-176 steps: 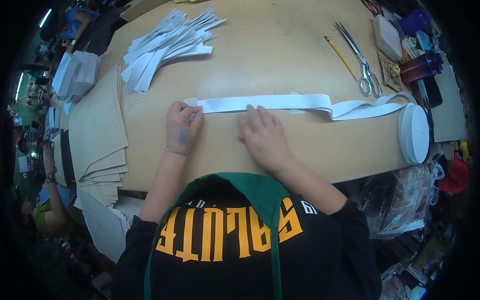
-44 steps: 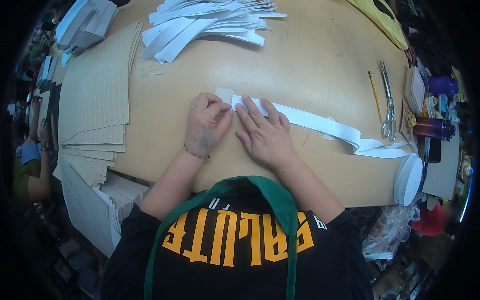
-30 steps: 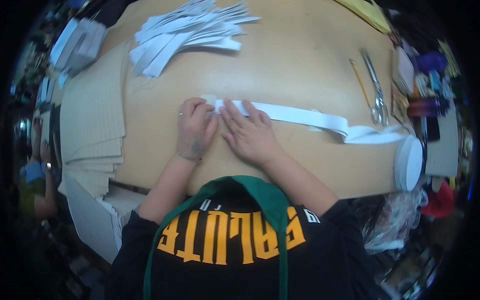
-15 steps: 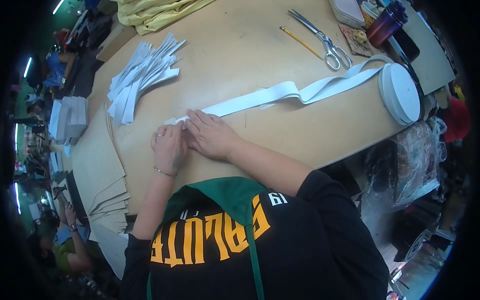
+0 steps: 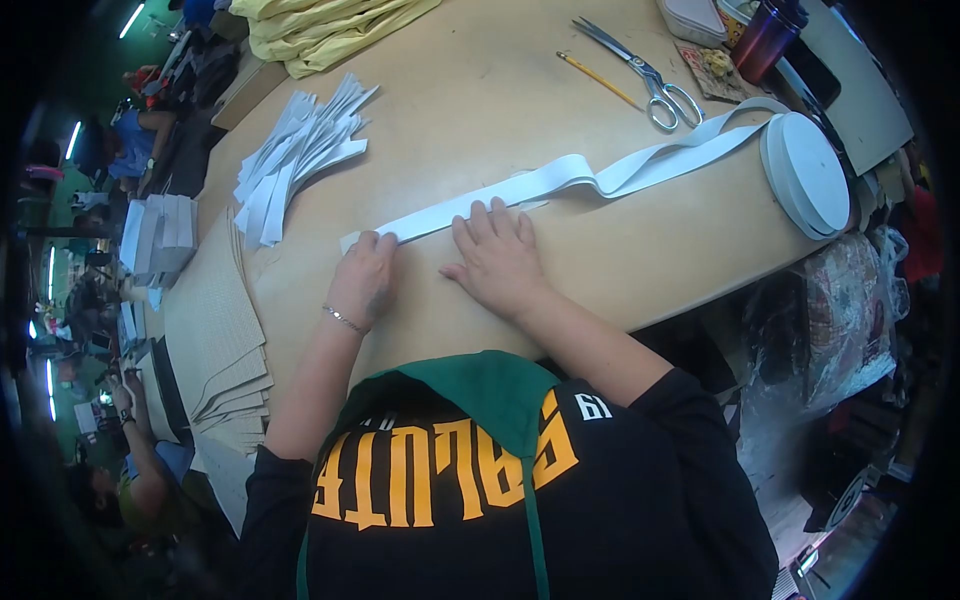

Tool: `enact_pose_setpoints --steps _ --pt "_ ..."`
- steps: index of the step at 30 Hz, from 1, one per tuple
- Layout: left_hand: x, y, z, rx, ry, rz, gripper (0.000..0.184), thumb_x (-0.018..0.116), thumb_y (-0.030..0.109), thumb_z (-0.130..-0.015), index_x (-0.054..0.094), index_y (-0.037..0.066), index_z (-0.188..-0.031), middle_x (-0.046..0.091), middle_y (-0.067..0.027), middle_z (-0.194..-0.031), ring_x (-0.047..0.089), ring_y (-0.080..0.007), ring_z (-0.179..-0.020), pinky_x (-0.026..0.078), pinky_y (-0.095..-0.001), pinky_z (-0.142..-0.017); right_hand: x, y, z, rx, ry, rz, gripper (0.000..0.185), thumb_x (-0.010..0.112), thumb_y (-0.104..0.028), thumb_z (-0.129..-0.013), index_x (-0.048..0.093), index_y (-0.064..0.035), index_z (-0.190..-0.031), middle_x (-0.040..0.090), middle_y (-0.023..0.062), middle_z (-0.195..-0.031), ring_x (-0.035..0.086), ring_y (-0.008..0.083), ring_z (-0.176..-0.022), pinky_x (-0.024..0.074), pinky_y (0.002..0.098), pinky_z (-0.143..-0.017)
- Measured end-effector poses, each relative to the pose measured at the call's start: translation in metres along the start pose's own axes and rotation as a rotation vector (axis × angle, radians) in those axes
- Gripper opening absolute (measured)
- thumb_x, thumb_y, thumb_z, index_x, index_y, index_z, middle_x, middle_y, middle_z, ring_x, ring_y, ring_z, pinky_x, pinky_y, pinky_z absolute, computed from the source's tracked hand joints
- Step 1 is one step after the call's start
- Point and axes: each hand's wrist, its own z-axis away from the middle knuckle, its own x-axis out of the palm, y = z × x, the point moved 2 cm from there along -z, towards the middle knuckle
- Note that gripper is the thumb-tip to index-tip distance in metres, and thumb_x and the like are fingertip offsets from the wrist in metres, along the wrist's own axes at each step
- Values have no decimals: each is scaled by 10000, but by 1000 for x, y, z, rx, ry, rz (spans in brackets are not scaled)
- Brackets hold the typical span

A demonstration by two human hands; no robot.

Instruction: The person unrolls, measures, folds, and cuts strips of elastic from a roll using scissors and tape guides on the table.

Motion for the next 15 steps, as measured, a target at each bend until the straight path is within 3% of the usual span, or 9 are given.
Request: enact_pose_setpoints --steps 3,6,12,15 --pt "-18 16 -1 21 -98 -136 580 520 62 -800 375 188 -1348 502 -181 -970 563 -292 -910 468 -390 -807 5 1 1 1 62 14 605 494 -526 -836 461 -136 -1298 372 145 -1343 291 337 -1285 254 541 -991" --pt "-17 18 -4 -7 -155 -147 630 515 73 -815 339 308 -1372 496 -185 -1024 554 -308 -958 452 -404 -851 6 2 1 -2 87 31 587 493 -539 -831 480 -173 -1290 382 137 -1328 298 332 -1276 261 537 -979" --pt "-35 26 -6 -79 -277 -128 561 518 101 -825 381 260 -1344 484 -162 -1091 529 -334 -1031 415 -444 -902 5 1 0 -9 53 31 591 483 -539 -837 471 -168 -1296 369 157 -1343 296 347 -1282 253 557 -978" --pt "-29 32 -9 63 4 -257 498 543 133 -814 427 172 -1297 496 -142 -1092 528 -321 -1044 456 -416 -857 1 0 0 -14 31 29 581 487 -517 -842 457 -170 -1307 364 162 -1351 294 351 -1289 249 565 -984"
